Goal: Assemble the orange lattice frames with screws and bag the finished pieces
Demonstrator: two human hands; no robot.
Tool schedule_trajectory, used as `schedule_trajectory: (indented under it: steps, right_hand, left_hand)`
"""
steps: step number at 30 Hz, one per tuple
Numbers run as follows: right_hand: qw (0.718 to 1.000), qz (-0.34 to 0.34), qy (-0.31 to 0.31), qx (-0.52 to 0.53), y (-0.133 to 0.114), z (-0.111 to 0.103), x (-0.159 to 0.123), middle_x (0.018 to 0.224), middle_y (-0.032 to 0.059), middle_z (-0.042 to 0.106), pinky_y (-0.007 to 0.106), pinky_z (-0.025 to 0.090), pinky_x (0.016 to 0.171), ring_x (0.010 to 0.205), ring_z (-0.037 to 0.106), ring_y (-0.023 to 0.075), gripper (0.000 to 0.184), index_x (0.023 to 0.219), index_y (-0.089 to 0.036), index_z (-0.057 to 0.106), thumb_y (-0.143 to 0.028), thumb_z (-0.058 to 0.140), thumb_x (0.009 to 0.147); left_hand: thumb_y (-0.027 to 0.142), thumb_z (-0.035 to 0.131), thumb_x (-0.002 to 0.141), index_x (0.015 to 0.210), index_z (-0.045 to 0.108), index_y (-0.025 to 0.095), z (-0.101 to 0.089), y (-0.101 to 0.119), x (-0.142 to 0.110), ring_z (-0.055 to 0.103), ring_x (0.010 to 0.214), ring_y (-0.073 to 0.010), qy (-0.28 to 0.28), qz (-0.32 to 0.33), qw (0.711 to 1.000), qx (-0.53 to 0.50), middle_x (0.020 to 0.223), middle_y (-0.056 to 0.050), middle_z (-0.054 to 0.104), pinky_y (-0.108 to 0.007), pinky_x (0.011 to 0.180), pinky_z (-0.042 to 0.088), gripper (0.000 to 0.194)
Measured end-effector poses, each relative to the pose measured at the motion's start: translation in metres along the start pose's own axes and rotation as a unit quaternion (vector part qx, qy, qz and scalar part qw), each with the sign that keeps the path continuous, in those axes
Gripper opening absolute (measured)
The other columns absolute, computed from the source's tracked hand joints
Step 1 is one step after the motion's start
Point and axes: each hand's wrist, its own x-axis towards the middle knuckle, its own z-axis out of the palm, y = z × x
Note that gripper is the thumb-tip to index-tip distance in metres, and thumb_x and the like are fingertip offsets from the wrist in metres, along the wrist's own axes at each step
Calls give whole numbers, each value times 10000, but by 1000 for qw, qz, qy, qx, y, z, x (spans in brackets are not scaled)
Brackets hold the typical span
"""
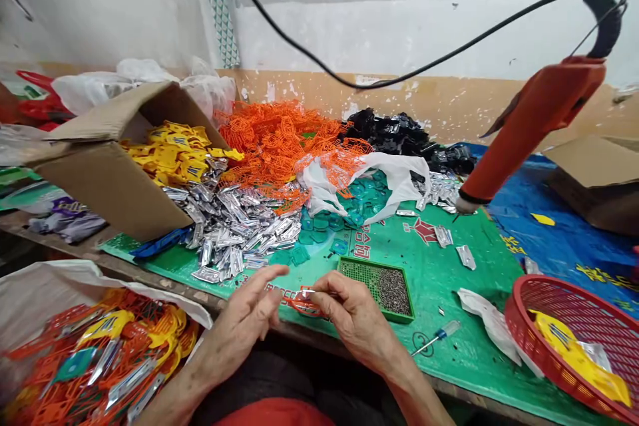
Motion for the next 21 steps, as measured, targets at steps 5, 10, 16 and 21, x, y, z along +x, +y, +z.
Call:
schedule_trajectory:
  steps: [5, 10, 16, 21]
  right_hand:
    - [994, -50, -22, -95, 1, -1, -1, 740, 0, 589, 211, 414, 629, 688, 536, 105, 245, 767, -176, 609, -330, 515, 932]
    - [964, -174, 28, -198, 9, 2, -4, 887, 51, 627, 218, 471, 671, 777, 599, 122, 204, 995, -199, 657, -273, 471, 956]
    - [904, -231, 177, -314, 27, 8, -7, 877, 71, 692, 285, 497, 689, 757, 635, 168, 242, 1069, -185, 634, -346, 523, 927]
    - [956, -121, 179, -200, 27, 3, -8, 810, 41, 677, 258, 497, 636, 719, 629, 154, 212, 915, -203, 650, -383, 539, 913]
  left_hand:
    - [443, 534, 884, 983, 703, 145, 8, -8, 7, 594, 664, -138, -196, -48, 975, -90, 829, -37, 643, -258, 636, 484, 356]
    - [409, 575, 877, 1029, 719, 156, 18, -19, 5, 615, 777, -163, -166, -58, 970, -165, 923, -55, 690, -280, 729, 509, 328]
    - [327, 596, 866, 938, 759, 179, 21, -8, 0, 622, 669, -141, -103, -70, 980, -154, 775, -23, 700, -235, 662, 490, 231]
    - [240, 614, 838, 898, 758, 172, 20, -11, 2, 653, 711, -144, -99, -95, 977, -164, 820, -23, 727, -232, 707, 509, 170]
